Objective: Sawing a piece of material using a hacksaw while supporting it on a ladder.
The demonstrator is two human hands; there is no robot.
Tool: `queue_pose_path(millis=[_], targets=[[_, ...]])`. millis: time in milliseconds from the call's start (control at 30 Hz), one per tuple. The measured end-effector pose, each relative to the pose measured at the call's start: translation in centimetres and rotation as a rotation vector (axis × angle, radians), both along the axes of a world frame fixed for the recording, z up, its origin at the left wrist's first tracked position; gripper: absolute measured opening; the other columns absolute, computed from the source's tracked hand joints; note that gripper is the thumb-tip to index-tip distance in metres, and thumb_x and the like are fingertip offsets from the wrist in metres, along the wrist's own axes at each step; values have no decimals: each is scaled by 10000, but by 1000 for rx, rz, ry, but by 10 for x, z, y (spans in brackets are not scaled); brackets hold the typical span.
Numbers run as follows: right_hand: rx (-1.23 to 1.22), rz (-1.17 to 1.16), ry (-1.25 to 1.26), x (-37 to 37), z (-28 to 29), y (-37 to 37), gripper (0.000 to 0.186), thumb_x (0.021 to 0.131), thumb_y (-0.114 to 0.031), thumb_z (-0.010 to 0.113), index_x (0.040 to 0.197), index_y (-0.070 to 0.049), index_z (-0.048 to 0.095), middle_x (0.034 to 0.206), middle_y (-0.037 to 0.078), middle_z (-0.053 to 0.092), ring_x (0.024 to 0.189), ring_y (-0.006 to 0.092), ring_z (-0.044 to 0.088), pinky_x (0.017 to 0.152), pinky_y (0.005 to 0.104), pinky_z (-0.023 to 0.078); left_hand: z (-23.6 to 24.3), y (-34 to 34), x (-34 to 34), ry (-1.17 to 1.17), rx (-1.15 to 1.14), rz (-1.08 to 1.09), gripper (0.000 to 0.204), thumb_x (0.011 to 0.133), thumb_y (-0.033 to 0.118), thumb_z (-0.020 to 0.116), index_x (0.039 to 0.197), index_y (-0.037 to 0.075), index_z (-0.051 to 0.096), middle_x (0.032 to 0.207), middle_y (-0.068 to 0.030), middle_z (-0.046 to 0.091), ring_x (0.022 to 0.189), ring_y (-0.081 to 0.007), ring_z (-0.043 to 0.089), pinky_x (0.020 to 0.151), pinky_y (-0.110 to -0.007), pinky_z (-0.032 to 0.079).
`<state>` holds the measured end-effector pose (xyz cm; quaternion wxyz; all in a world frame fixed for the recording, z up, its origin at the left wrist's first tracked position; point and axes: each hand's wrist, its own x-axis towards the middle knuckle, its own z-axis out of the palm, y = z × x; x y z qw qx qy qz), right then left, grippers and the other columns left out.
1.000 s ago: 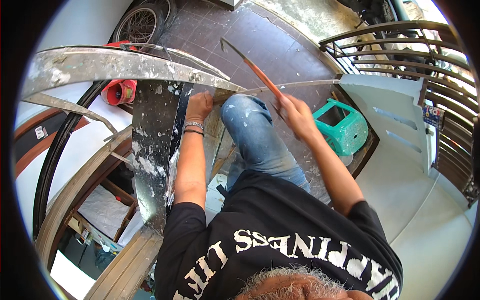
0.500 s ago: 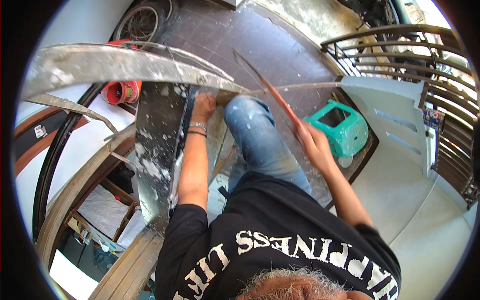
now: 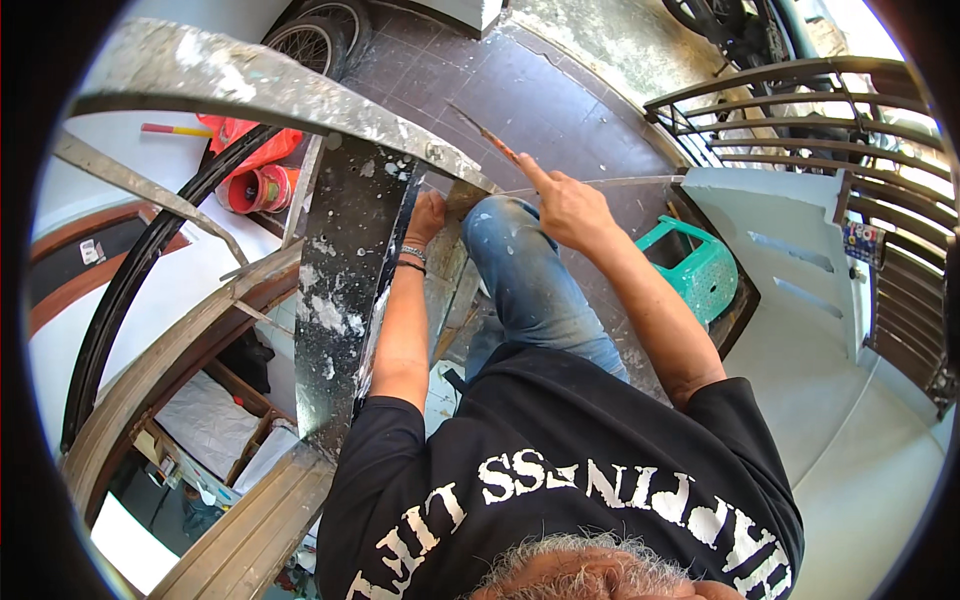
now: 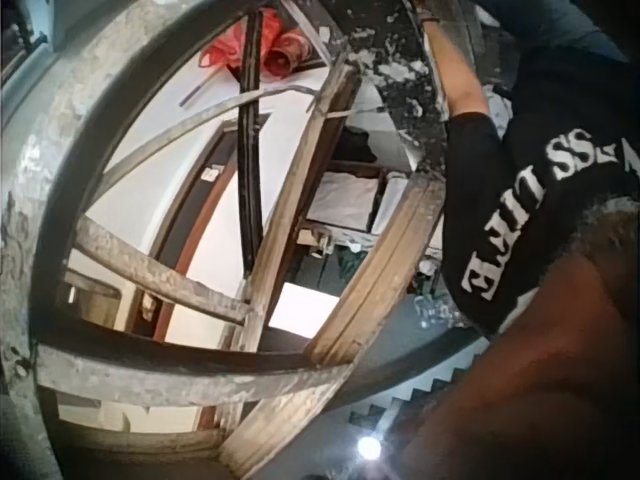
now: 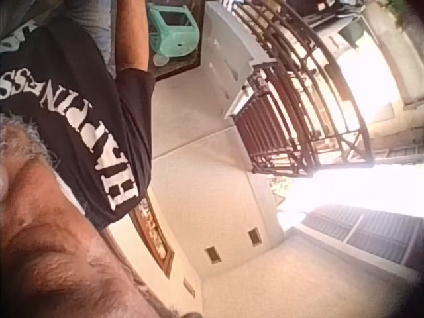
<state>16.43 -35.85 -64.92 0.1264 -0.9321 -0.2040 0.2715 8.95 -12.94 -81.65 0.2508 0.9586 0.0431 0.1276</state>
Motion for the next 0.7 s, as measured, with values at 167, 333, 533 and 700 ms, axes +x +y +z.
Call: queue_pose_path(millis=[167,333,533,700], targets=[[45,-51,-34,4,-20,4,584,851,-78,440,1426,-158,374,954,231,633,849,418,621,730,501,495,8,-4,5,21,-56,5,506,929,366,387,563,104,618,616,-145,626,548,-363,616,481,-457,475],[77,-85,-20,-46,22,-36,603,847,-65,481,1435,-146,375,882,243,635,805,429,619,711,498,480,9,-4,0,12,-56,48,491,924,361,402,566,105,619,616,-144,626,544,-362,613,479,-456,475],[191,-181,-70,-77,24,-70,571,858,-88,494,1417,-176,416,841,199,624,729,402,618,650,496,488,3,0,0,-37,-86,69,465,908,354,431,554,107,604,599,-143,617,527,-353,606,480,-455,476],[109,-229,4,-3,1,-21,534,875,-56,499,1392,-187,464,928,257,632,833,432,613,743,470,479,-4,1,8,-62,43,-35,471,911,359,430,543,106,578,567,-145,596,521,-359,602,478,-451,479]])
